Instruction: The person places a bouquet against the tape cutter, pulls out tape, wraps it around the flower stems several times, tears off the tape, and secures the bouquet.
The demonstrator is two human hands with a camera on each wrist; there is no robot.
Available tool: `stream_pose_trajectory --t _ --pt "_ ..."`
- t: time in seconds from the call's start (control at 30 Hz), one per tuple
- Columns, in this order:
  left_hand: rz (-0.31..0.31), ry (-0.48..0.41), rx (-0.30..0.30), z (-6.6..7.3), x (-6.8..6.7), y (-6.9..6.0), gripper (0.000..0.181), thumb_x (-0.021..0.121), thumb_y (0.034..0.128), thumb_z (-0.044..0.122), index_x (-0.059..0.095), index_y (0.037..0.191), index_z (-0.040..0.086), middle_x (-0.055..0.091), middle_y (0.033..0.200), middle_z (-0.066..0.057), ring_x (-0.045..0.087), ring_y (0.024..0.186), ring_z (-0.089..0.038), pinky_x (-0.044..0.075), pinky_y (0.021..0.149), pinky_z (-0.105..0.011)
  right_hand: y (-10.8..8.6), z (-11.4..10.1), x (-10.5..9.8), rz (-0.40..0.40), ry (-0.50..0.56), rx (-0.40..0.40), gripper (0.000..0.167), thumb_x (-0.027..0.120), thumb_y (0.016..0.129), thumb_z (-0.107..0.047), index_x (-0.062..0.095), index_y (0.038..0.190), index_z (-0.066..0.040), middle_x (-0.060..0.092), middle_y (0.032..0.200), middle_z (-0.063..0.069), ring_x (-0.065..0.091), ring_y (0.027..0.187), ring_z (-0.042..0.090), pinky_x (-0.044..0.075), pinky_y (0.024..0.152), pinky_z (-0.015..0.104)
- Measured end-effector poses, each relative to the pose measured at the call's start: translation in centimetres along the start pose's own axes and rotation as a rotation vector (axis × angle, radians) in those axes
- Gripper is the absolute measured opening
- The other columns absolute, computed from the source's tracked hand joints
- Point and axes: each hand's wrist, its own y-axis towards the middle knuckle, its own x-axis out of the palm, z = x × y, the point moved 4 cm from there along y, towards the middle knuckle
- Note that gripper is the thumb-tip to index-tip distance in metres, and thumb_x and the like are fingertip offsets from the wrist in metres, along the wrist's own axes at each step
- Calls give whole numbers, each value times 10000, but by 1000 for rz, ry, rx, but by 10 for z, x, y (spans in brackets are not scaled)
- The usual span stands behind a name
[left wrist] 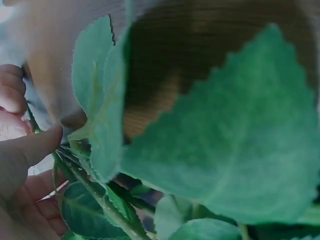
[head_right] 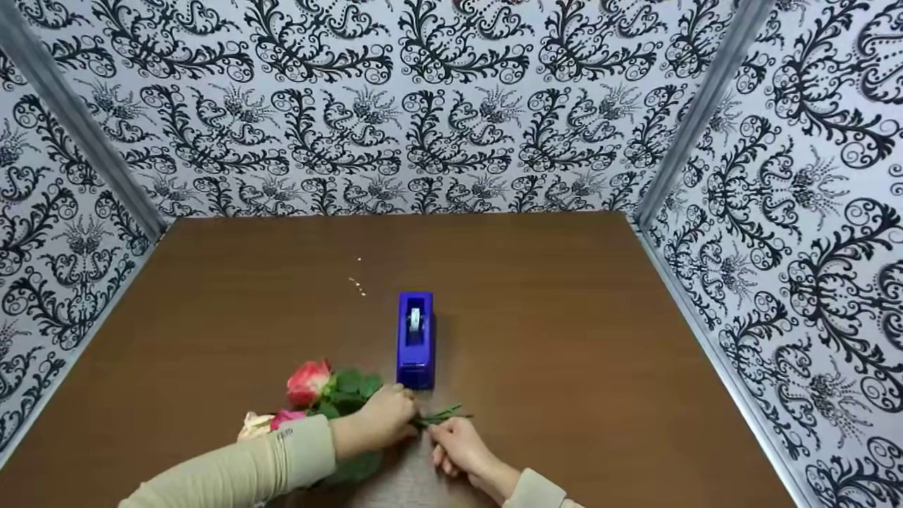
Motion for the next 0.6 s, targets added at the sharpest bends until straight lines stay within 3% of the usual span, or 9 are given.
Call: stream_pose_trajectory --t 0.2,0.47,0.6 --pt "-18 -8 -7 -4 3 0 138 663 771 293 690 756 159 653 786 5 546 729 -161 438 674 -286 3 3 3 11 -45 0 190 497 933 -199 500 818 -48 500 492 -59 412 341 -23 332 332 140" --pt "-178 77 -32 -5 5 2 200 623 807 341 689 830 153 650 869 5 527 815 -179 420 746 -308 5 -3 4 4 -51 5 203 486 936 -187 512 862 0 495 496 -46 411 334 -18 346 328 138" --pt "-189 51 -11 -4 6 2 178 625 813 320 694 821 157 664 867 18 550 792 -179 432 729 -314 4 -4 5 7 -42 -8 202 486 935 -186 507 866 2 496 492 -44 415 331 -15 347 324 140"
